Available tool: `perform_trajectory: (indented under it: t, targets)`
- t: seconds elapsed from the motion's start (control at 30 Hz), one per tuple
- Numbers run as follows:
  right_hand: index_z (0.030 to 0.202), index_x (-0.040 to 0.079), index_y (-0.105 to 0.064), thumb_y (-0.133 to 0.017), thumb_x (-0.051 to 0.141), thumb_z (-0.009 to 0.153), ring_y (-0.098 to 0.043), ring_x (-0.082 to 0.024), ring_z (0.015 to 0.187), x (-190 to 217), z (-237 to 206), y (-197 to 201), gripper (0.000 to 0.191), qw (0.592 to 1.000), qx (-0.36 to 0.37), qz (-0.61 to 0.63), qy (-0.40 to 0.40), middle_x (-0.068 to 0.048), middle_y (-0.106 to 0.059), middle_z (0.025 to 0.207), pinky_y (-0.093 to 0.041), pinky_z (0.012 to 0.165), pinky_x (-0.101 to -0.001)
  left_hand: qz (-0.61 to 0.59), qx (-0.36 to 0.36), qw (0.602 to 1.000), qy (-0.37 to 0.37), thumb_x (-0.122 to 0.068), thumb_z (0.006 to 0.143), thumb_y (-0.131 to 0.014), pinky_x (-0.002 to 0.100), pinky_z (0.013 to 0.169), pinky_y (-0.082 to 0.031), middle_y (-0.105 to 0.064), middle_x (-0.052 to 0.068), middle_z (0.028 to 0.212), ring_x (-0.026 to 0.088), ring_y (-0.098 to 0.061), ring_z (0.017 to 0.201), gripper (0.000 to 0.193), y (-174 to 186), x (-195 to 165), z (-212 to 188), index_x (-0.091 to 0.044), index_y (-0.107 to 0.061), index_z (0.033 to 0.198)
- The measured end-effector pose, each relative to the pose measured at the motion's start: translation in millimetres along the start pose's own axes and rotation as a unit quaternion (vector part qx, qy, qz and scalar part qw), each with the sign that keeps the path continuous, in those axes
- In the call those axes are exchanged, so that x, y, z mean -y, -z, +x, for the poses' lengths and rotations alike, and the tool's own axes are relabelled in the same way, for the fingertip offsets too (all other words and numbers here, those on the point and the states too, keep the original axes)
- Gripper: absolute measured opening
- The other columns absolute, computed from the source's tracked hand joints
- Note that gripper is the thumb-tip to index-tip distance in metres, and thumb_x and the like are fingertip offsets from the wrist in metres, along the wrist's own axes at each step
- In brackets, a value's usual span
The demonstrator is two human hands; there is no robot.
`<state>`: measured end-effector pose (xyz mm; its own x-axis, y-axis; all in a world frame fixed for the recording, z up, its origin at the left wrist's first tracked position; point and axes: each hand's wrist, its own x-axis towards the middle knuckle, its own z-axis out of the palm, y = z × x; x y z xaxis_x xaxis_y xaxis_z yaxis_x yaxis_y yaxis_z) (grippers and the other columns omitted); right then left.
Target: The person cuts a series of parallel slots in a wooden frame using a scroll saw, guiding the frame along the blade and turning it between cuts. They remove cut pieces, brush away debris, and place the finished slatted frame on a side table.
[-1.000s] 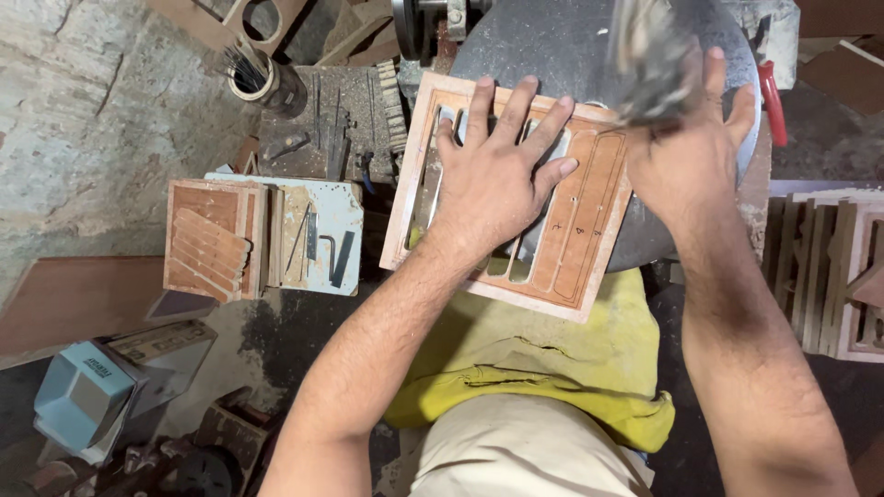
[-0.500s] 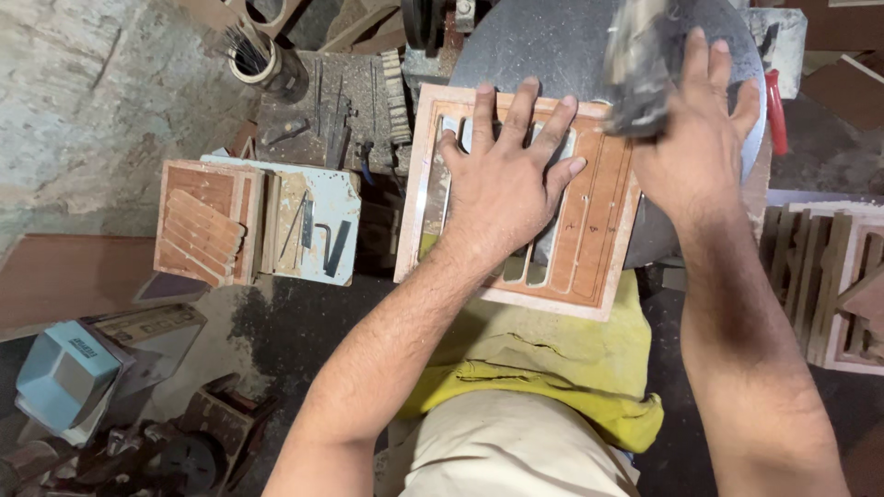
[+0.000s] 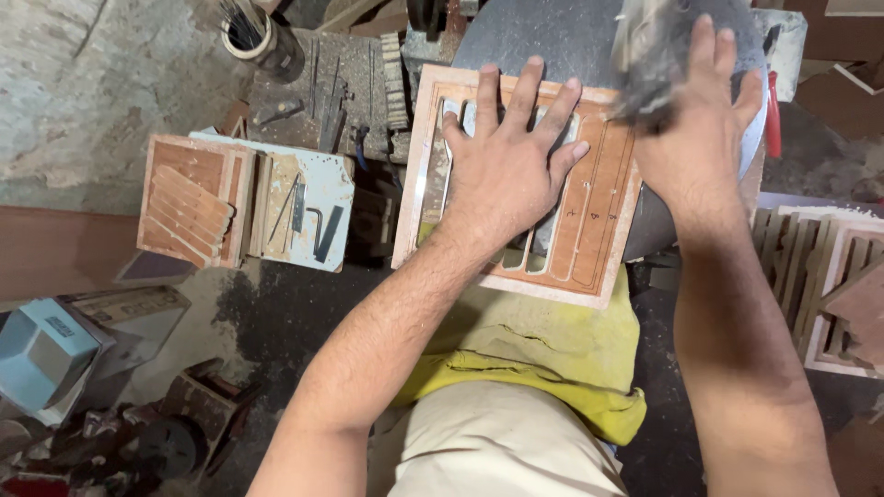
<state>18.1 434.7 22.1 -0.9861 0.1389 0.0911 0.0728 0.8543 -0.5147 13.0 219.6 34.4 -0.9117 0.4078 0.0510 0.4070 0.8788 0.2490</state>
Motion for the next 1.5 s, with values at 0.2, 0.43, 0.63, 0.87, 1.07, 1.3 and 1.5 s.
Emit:
perform_trajectory:
  t: [0.2,0.43,0.63,0.87,1.07,1.3,1.5]
  targets:
    - [0.158,0.009,-0.058,-0.064,0.015,0.101,-0.026,-0.039,0.162,4,-1,2,0.058,0.996,-0.015,-0.072,0.060,-0.028,-0.040,0.163,-0.005,0.124,-0.0712,0.000,-0.017,1.000,-0.008,-0.059,0.103,-0.050,0.084,0.106,-0.027,-0.027,0.011,0.166,0.045,-0.020,0.152,0.060,7,-1,-3,-0.032,-0.042,0.157]
    - [0.146,0.004,-0.060,-0.066,0.014,0.090,-0.022,-0.043,0.152,11,-4,4,0.058,0.997,-0.016,-0.045,0.065,-0.034,-0.036,0.160,-0.005,0.116,-0.0711,-0.011,0.005,1.000,-0.011,-0.055,0.105,-0.046,0.084,0.106,-0.027,-0.025,0.013,0.166,0.045,-0.018,0.153,0.058,15,0,-4,-0.029,-0.042,0.157]
    - [0.159,-0.005,-0.038,-0.065,0.011,0.093,-0.028,-0.033,0.155,0,-2,-3,0.073,0.999,-0.025,-0.014,0.041,-0.027,-0.043,0.157,-0.001,0.122,-0.0685,-0.022,0.017,1.000,-0.009,-0.055,0.105,-0.045,0.084,0.107,-0.026,-0.023,0.013,0.167,0.043,-0.016,0.153,0.059,18,1,-5,-0.028,-0.040,0.157]
    - [0.155,-0.008,-0.035,-0.073,0.018,0.095,-0.034,-0.031,0.151,0,0,-4,0.075,0.999,-0.028,-0.011,0.028,-0.033,-0.032,0.159,0.000,0.123,-0.0663,-0.022,0.036,0.999,-0.004,-0.054,0.105,-0.044,0.085,0.106,-0.024,-0.021,0.014,0.166,0.044,-0.015,0.152,0.059,21,1,-2,-0.028,-0.039,0.157]
    - [0.140,-0.006,-0.052,-0.072,0.013,0.089,-0.026,-0.041,0.154,-9,-2,-9,0.058,0.996,-0.044,-0.026,0.071,-0.032,-0.038,0.159,-0.003,0.119,-0.0666,-0.025,0.028,0.999,-0.004,-0.054,0.104,-0.046,0.085,0.106,-0.024,-0.021,0.014,0.166,0.043,-0.015,0.153,0.059,20,1,-3,-0.028,-0.039,0.157]
    - [0.143,-0.002,-0.058,-0.063,0.024,0.101,-0.040,-0.028,0.150,-38,3,-26,0.050,0.989,-0.043,-0.120,0.076,-0.019,-0.052,0.151,-0.016,0.127,-0.0563,-0.030,0.020,0.999,-0.005,-0.054,0.103,-0.048,0.085,0.108,-0.022,-0.021,0.012,0.167,0.043,-0.015,0.153,0.059,15,1,-3,-0.029,-0.040,0.157]
    - [0.144,-0.006,-0.057,-0.067,0.022,0.106,-0.029,-0.041,0.153,-23,-4,-17,0.048,0.997,-0.046,-0.047,0.041,-0.030,-0.044,0.156,-0.020,0.124,-0.0612,-0.030,0.002,1.000,-0.010,-0.054,0.103,-0.049,0.086,0.108,-0.021,-0.022,0.013,0.166,0.043,-0.015,0.153,0.059,11,2,-2,-0.029,-0.042,0.156]
